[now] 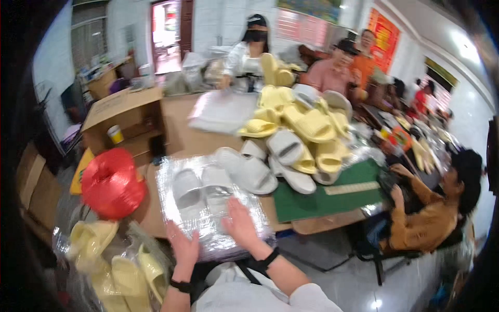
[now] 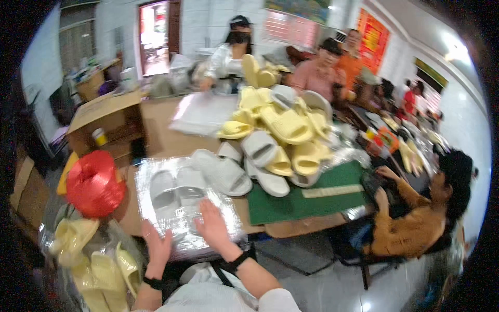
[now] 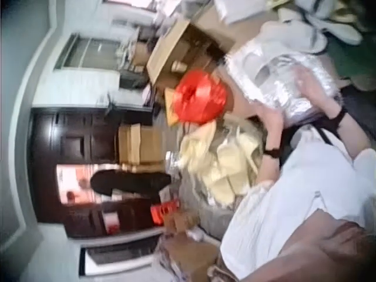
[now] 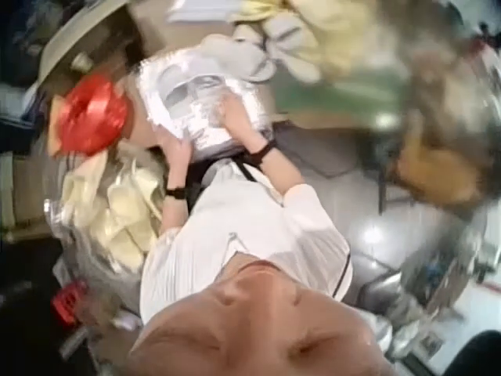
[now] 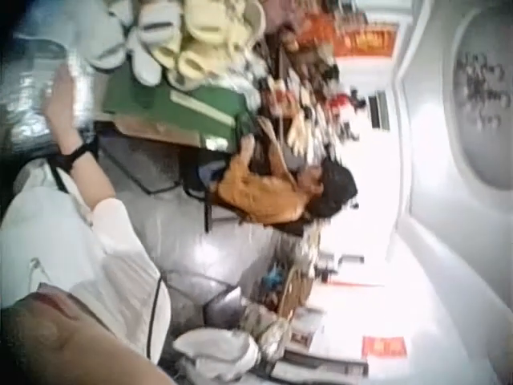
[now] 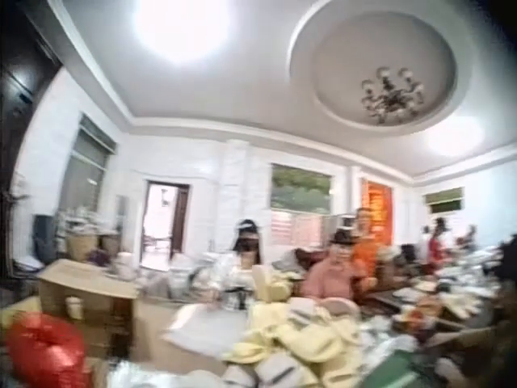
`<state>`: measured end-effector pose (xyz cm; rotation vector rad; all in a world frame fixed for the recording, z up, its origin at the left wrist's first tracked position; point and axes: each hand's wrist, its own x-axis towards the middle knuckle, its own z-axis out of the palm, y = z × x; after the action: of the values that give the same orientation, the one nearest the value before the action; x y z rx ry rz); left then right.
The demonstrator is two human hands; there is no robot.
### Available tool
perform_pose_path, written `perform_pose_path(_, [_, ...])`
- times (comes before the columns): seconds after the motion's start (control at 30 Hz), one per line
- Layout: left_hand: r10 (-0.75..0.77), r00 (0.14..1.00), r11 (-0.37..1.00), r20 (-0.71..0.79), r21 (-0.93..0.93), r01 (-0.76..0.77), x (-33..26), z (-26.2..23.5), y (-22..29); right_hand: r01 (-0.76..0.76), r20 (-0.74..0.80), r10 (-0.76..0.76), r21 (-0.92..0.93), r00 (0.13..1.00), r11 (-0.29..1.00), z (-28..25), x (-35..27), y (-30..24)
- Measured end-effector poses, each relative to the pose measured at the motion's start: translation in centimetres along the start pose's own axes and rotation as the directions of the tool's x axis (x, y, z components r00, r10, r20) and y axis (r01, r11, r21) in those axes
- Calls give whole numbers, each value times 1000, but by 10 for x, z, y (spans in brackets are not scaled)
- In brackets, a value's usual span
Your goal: The recorder is packing finished slippers into plastic bags at a shared workspace.
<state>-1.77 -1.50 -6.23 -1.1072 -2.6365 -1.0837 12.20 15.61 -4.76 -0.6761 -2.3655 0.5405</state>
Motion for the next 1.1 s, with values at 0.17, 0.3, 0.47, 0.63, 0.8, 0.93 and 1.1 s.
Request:
perform_pose_path(0.17, [-81, 997, 997, -9, 4, 81, -8, -21, -2, 160, 18, -160, -17, 987, 987, 7, -5, -10])
perform_pose_path(0.3, [-16, 1000, 985, -15, 170, 18, 1, -27, 5, 111, 30, -111, 5, 993, 994, 8, -6, -8])
perform_pose_path(0.47, [-150, 988, 930, 48, -334, 157, 11, -22, 5, 50, 29, -49, -14, 998, 999, 0, -11, -6])
perform_pose_path(0.63, [-294, 897, 338, 330, -842, 421, 8, -30, 18, 68, -24, -66, 83, 998, 994, 0, -12, -13])
perform_pose_path(0.8, [-312, 918, 394, 244, -846, 359, 14, 10, -25, 42, -47, -40, 35, 998, 998, 8, -13, -14])
perform_pose_path(0.93, [-223, 923, 470, 315, -795, 385, 20, -4, -1, 3, -37, -2, 11, 999, 1000, -5, -8, -14])
perform_pose_path(1.1, [-280, 892, 515, 356, -728, 453, 20, -17, 0, -10, -92, 22, 125, 996, 992, 6, -10, -12])
